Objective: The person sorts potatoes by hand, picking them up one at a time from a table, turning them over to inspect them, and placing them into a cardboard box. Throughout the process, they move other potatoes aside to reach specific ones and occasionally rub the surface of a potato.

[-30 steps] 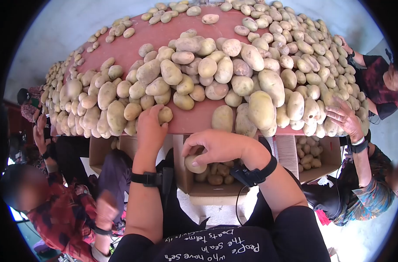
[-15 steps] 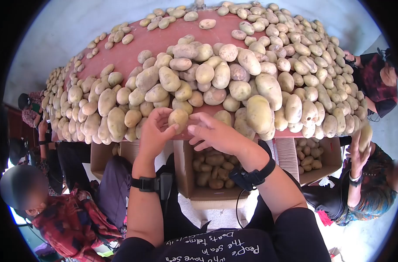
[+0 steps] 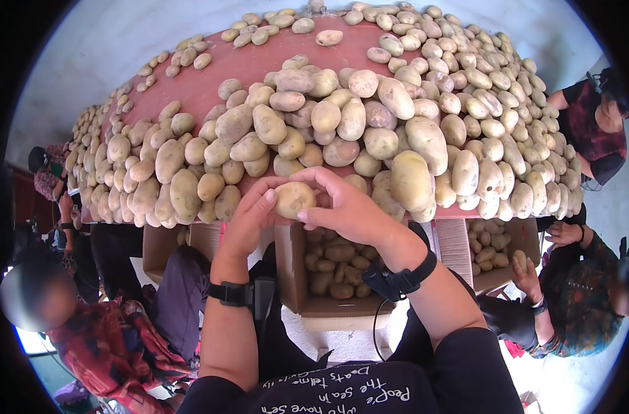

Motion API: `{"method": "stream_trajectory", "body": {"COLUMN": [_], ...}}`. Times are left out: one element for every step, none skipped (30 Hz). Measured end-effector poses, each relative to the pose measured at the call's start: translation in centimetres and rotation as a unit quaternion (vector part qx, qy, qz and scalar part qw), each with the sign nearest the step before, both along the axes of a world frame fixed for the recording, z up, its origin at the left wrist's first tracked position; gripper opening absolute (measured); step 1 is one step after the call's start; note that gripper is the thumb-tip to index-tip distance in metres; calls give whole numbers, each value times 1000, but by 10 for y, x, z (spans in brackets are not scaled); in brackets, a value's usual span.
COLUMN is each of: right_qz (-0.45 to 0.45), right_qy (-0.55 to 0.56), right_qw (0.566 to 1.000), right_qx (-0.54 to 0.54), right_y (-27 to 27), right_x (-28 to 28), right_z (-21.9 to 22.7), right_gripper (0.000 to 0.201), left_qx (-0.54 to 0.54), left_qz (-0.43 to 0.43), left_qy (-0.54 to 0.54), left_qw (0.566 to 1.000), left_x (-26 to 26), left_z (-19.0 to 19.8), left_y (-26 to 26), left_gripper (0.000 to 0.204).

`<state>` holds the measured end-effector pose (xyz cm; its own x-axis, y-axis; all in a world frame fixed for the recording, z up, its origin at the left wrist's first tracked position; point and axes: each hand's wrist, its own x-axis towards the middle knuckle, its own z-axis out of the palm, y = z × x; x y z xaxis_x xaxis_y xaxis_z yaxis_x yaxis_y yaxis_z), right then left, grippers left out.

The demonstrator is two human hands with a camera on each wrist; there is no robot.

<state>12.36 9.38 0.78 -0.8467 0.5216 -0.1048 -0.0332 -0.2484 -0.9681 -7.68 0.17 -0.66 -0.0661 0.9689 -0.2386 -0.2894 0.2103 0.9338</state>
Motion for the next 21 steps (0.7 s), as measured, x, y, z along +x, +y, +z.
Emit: {"method": "stream_trajectory", "body": {"right_qz": [6, 12, 18, 17, 16, 15, 10, 6, 1, -3, -8, -13, -10, -7, -3, -4, -4, -5, -6, -7, -8], "right_qy": [-3, -7, -10, -9, -8, -7, -9, -12, -13, -16, -18, -21, -24, -27, -30, -24, -18, -12, -9, -6, -2], "right_qw": [999, 998, 995, 995, 994, 994, 997, 999, 1000, 1000, 1000, 1000, 999, 999, 998, 998, 998, 998, 999, 1000, 1000], "right_qx": [33, 66, 99, 102, 105, 108, 79, 50, 21, 9, -2, -14, -26, -38, -51, -54, -58, -62, -46, -30, -14], "right_y": [0, 0, 0, 1, 1, 2, 2, 2, 2, 2, 1, 1, 0, -2, -3, -2, -2, -2, -1, 0, 1], "right_x": [0, 1, 1, 1, 0, 0, 1, 2, 2, 1, 1, 0, -1, -1, -1, -2, -2, -2, -2, -1, 0], "right_z": [2, 3, 4, 5, 5, 5, 5, 6, 6, 5, 4, 4, 3, 3, 2, 1, 0, -1, -1, -1, 0], "right_gripper": [53, 54, 55, 55, 56, 56, 56, 55, 54, 54, 54, 54, 55, 56, 56, 56, 55, 55, 55, 56, 56], "left_qx": [4, 9, 13, 15, 18, 20, 34, 47, 61, 85, 108, 132, 139, 146, 154, 156, 158, 160, 158, 155, 153], "left_qz": [-26, -53, -80, -72, -65, -57, -35, -14, 8, 11, 14, 16, 16, 15, 15, 10, 6, 2, 5, 9, 13], "left_qy": [-17, -34, -51, -47, -44, -40, -35, -29, -23, -16, -10, -4, -6, -9, -12, -7, -1, 4, -5, -14, -23], "left_qw": [1000, 998, 995, 996, 997, 997, 998, 998, 998, 996, 994, 991, 990, 989, 988, 988, 987, 987, 987, 988, 988], "left_x": [-2, -4, -6, -7, -7, -7, -5, -2, 0, 0, 0, 1, 2, 4, 5, 6, 7, 8, 7, 7, 5], "left_z": [-1, -3, -4, -5, -7, -7, -6, -4, -3, -3, -3, -4, -3, -2, -2, -2, -3, -3, -3, -4, -4], "left_y": [0, 0, 0, 0, 0, 0, 0, 0, 0, 0, 1, 1, 1, 1, 1, 1, 1, 1, 1, 1, 1], "left_gripper": [32, 33, 34, 33, 33, 32, 33, 34, 36, 39, 42, 46, 47, 49, 50, 51, 51, 51, 52, 52, 53]}}
